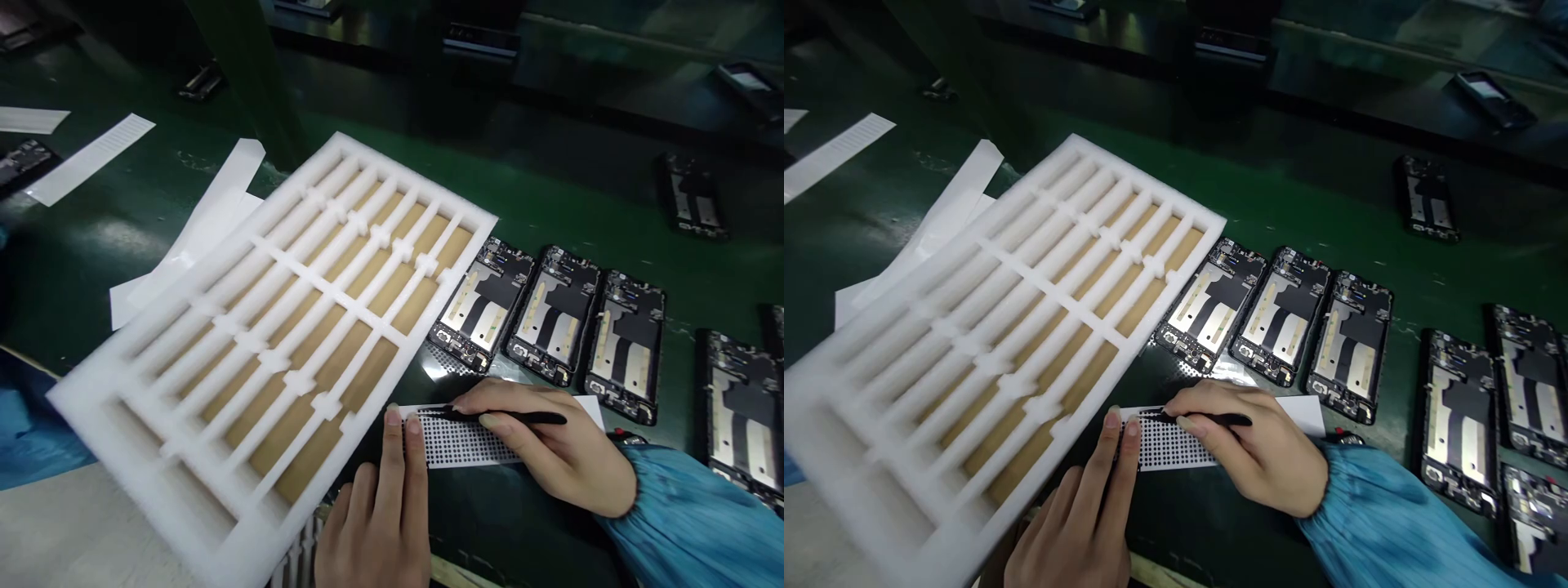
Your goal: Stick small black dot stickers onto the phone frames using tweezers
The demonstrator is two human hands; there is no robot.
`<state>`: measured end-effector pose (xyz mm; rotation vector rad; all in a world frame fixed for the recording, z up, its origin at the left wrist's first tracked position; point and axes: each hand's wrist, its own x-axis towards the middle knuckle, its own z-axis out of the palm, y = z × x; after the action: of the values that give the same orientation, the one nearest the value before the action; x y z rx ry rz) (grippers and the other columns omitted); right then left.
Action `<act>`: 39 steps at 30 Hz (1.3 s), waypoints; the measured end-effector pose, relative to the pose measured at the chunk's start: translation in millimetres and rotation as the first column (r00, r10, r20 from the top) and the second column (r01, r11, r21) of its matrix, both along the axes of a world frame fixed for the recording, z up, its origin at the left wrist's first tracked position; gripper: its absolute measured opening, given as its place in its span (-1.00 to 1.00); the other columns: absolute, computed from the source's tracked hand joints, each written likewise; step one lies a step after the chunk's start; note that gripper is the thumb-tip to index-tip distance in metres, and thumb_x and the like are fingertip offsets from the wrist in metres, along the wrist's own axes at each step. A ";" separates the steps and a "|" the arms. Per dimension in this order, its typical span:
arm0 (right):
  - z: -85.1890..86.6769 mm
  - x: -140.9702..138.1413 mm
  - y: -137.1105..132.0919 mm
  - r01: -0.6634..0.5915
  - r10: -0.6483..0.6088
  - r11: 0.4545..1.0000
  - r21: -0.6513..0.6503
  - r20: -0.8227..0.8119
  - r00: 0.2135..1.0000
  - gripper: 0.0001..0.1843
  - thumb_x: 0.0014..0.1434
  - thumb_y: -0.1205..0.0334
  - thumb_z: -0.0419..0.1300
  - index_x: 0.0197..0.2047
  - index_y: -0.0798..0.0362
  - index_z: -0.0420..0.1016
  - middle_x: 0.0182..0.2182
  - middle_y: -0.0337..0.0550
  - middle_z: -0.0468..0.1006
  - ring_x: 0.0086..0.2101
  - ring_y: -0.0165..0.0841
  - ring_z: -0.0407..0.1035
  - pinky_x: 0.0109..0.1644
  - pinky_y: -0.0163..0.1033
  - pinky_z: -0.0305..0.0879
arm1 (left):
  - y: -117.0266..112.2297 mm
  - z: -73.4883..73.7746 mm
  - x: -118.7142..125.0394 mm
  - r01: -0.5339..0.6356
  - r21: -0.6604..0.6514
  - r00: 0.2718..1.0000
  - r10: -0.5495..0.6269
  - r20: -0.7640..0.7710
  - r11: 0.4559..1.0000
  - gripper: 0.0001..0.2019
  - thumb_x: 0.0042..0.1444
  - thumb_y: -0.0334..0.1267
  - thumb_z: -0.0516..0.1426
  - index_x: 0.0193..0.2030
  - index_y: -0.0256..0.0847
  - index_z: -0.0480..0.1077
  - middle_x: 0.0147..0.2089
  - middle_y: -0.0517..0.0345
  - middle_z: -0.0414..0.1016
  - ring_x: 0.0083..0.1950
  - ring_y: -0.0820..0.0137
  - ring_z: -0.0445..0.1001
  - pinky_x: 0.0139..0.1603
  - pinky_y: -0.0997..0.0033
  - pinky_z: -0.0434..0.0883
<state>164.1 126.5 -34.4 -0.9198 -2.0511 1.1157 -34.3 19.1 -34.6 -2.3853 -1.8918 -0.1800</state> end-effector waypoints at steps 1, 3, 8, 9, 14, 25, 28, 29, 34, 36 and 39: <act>0.1 -0.2 0.1 -0.008 0.008 1.000 0.002 -0.002 1.000 -0.73 0.38 0.47 0.11 0.07 0.07 0.51 -0.13 -0.15 0.69 -0.06 -0.45 0.59 0.09 -0.49 0.43 | 0.0 0.0 0.0 0.000 0.001 1.000 0.000 0.002 1.000 -0.33 0.07 -0.75 0.04 0.34 -0.35 0.33 0.33 -0.03 0.44 -0.28 0.39 0.54 -0.39 0.37 0.52; 0.4 -0.7 0.4 -0.016 0.016 1.000 -0.006 -0.008 1.000 -0.73 0.39 0.47 0.11 0.08 0.08 0.51 -0.12 -0.13 0.69 -0.06 -0.43 0.59 0.08 -0.46 0.45 | 0.2 0.0 -0.1 0.003 0.006 1.000 -0.003 0.006 1.000 -0.33 0.08 -0.75 0.04 0.34 -0.35 0.34 0.33 -0.04 0.45 -0.27 0.39 0.55 -0.39 0.36 0.51; 10.7 -4.1 5.4 -0.051 0.051 0.999 -0.012 0.009 0.999 -0.75 0.40 0.45 0.11 0.07 0.09 0.51 -0.14 -0.10 0.67 -0.11 -0.38 0.57 0.01 -0.37 0.47 | 0.0 -1.1 -1.4 0.020 0.008 1.000 -0.020 0.000 1.000 -0.34 0.06 -0.75 0.04 0.32 -0.37 0.35 0.33 -0.06 0.43 -0.25 0.35 0.57 -0.39 0.34 0.50; 14.9 -5.8 7.2 -0.080 0.080 0.997 -0.003 0.025 0.996 -0.76 0.40 0.45 0.11 0.07 0.09 0.50 -0.15 -0.09 0.66 -0.12 -0.36 0.56 -0.02 -0.34 0.48 | -0.1 -1.8 -1.8 0.026 0.010 1.000 -0.026 -0.004 1.000 -0.34 0.06 -0.75 0.04 0.32 -0.38 0.35 0.34 -0.07 0.43 -0.25 0.34 0.57 -0.40 0.34 0.50; 34.4 -18.8 8.5 -0.244 0.228 0.968 0.062 0.199 0.953 -0.84 0.43 0.41 0.08 -0.06 0.14 0.49 -0.29 -0.07 0.60 -0.32 -0.28 0.43 -0.26 -0.19 0.41 | -0.9 -6.2 -3.2 0.026 0.040 1.000 -0.027 0.002 0.999 -0.40 0.12 -0.69 0.04 0.31 -0.39 0.36 0.32 -0.07 0.45 -0.22 0.32 0.58 -0.41 0.33 0.48; 18.0 -13.9 -4.1 -0.021 0.017 0.998 0.064 0.055 0.998 -0.76 0.40 0.45 0.09 0.02 0.08 0.52 -0.16 -0.07 0.68 -0.16 -0.33 0.58 -0.06 -0.29 0.52 | -2.3 -9.8 -3.4 0.040 0.075 0.998 -0.037 -0.050 0.996 -0.35 0.10 -0.69 0.08 0.37 -0.37 0.30 0.35 -0.06 0.43 -0.22 0.32 0.51 -0.34 0.32 0.48; 12.0 -8.5 0.4 -0.043 0.042 0.997 0.059 0.015 0.999 -0.75 0.40 0.44 0.09 0.03 0.09 0.53 -0.14 -0.05 0.69 -0.14 -0.33 0.60 -0.03 -0.29 0.54 | -2.8 -11.4 -3.3 0.034 0.084 0.999 -0.031 -0.043 0.996 -0.36 0.12 -0.67 0.10 0.37 -0.36 0.30 0.35 -0.05 0.43 -0.16 0.30 0.52 -0.30 0.30 0.49; 10.1 -7.0 1.6 -0.068 0.068 0.996 0.059 0.004 0.998 -0.75 0.40 0.44 0.09 0.04 0.10 0.54 -0.15 -0.04 0.69 -0.14 -0.32 0.60 -0.05 -0.28 0.54 | -2.9 -11.8 -3.3 0.033 0.084 0.999 -0.030 -0.041 0.996 -0.37 0.13 -0.67 0.11 0.37 -0.36 0.30 0.35 -0.05 0.43 -0.15 0.29 0.53 -0.30 0.29 0.49; 0.5 -1.0 5.3 -0.180 0.188 0.976 0.122 -0.057 0.981 -0.73 0.41 0.45 0.09 0.10 0.17 0.51 -0.18 0.02 0.67 -0.11 -0.27 0.57 -0.05 -0.21 0.54 | -3.3 -13.1 -3.4 0.028 0.088 0.999 -0.025 -0.038 0.996 -0.37 0.13 -0.68 0.11 0.36 -0.35 0.31 0.34 -0.05 0.44 -0.16 0.29 0.53 -0.29 0.29 0.48; -2.3 0.7 5.4 -0.190 0.202 0.971 0.146 -0.074 0.977 -0.70 0.43 0.42 0.08 0.16 0.14 0.49 -0.15 0.03 0.67 -0.08 -0.27 0.56 -0.03 -0.20 0.54 | -3.2 -12.9 -3.2 0.022 0.085 0.999 -0.018 -0.041 0.996 -0.38 0.14 -0.66 0.11 0.36 -0.35 0.32 0.34 -0.04 0.44 -0.16 0.29 0.53 -0.30 0.28 0.47; -3.7 2.0 4.6 -0.188 0.200 0.972 0.144 -0.072 0.977 -0.68 0.45 0.40 0.07 0.20 0.10 0.47 -0.14 0.03 0.67 -0.07 -0.27 0.56 -0.02 -0.19 0.55 | -3.0 -11.8 -2.5 0.016 0.073 0.999 -0.014 -0.038 0.997 -0.41 0.16 -0.65 0.08 0.34 -0.34 0.34 0.34 -0.02 0.45 -0.21 0.31 0.51 -0.33 0.28 0.45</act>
<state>166.1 131.1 -38.1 -0.6035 -2.1508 1.0788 -36.8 16.0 -46.4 -2.3390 -1.8189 -0.2005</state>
